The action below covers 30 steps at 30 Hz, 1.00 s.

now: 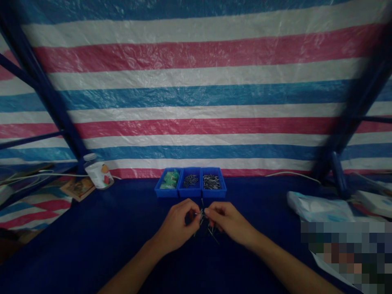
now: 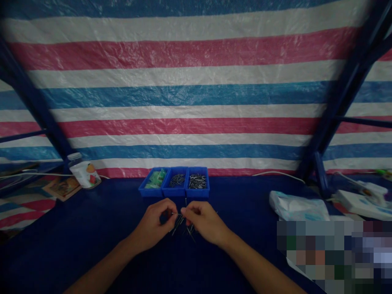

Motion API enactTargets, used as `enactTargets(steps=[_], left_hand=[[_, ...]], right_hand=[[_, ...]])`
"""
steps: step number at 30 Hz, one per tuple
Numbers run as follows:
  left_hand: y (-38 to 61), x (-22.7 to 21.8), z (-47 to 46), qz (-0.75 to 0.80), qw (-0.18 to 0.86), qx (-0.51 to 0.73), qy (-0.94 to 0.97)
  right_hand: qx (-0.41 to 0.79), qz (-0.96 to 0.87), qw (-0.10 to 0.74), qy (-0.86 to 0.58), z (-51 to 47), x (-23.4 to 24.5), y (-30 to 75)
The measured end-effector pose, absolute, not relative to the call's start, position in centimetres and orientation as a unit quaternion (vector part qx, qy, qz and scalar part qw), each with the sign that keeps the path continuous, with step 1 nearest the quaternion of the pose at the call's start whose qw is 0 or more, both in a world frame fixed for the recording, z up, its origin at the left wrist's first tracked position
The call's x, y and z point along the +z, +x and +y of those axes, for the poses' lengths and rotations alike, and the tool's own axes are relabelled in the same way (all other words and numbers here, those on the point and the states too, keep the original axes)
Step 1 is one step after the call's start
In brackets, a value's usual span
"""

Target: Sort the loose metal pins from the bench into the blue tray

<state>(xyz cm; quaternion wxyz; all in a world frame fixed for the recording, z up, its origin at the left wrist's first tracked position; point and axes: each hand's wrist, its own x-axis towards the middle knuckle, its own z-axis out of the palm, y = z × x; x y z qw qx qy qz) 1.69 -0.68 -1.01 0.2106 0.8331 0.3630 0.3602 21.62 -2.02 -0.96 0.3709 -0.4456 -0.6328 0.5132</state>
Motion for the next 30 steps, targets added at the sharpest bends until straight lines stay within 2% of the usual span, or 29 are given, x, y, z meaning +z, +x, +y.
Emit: enactTargets(steps=[5,12,17,30], left_hand=[[1.54,-0.96,-0.70,0.365,0.199,0.373,0.829],[1.65,-1.05,-0.61,0.373,0.191,0.363,0.832],[1.71,-1.11,-0.67,0.378,0.195,0.352,0.834],[1.67,-0.72,-0.45,0.399,0.211,0.344,0.823]], right_hand=[[0.546,-0.612,0.364,-0.442,-1.96,-1.29,21.38],[0.562,-0.575,0.414,-0.426,-2.17,-1.19,20.94],[0.527,-0.582,0.446,-0.430,-1.91,-1.68,20.90],[0.471,-0.609,0.465,-0.438,-2.47,-1.30,20.84]])
